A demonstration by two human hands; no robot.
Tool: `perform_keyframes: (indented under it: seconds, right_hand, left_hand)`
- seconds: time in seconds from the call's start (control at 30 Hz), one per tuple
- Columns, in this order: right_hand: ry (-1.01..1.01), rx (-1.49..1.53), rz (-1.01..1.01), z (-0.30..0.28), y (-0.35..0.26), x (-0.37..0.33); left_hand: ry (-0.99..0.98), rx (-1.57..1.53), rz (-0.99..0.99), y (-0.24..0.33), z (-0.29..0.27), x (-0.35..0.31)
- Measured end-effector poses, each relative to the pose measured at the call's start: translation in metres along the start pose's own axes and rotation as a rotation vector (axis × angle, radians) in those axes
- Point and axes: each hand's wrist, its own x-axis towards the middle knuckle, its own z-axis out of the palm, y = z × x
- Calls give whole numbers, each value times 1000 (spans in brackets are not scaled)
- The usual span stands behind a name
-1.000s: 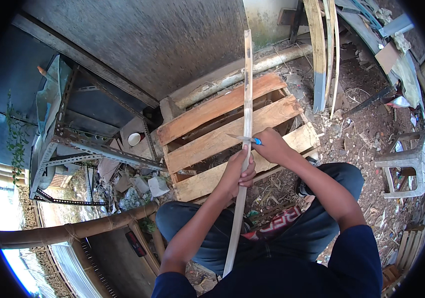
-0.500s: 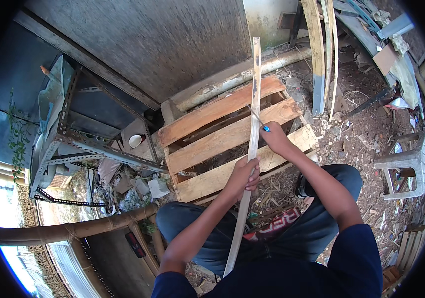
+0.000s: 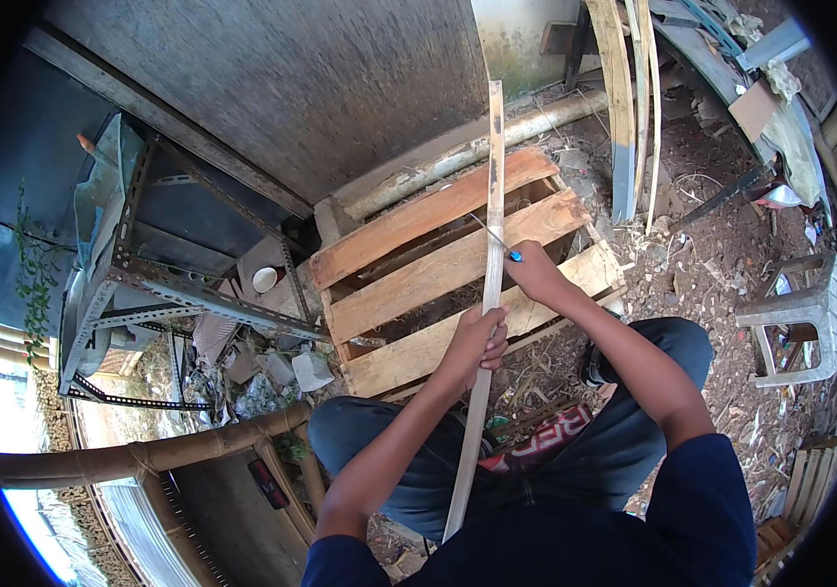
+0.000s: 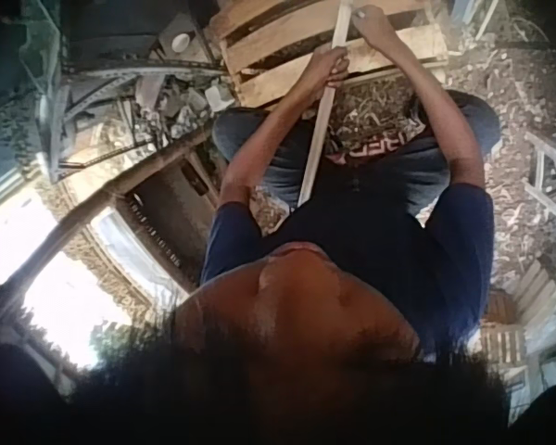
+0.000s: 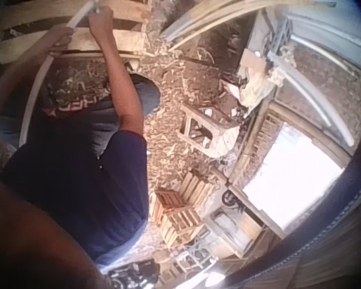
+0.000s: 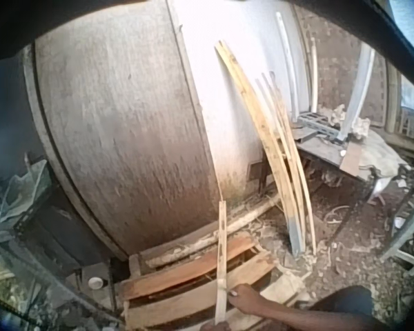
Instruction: Shaving or stripping a thin piece of bamboo with a knife over a wooden pallet.
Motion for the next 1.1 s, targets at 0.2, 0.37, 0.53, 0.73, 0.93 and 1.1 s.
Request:
perform_keyframes:
  seconds: [0.2,0.37,0.53,0.73,0.93,1.1]
  right_hand:
    - [-6,-15,9,3,3,1]
    - [-20,-12,18,4,5,2]
    - [-19,-20,34,6,8,2]
    - [-35,-13,34,8,11,3]
    - [-30,-3,31,9,13,4]
    - [-27,0,42,9,14,3]
  left_hand:
    - [8,4,3,-1,-1,1]
    - [10,21,4,-1,-1,1]
    - [11,31,7,-2,-1,2]
    - [14,79,19,-5,-4,5]
    - [1,58,15,-5,-5,5]
    - [8,64,28,-4,-2,4]
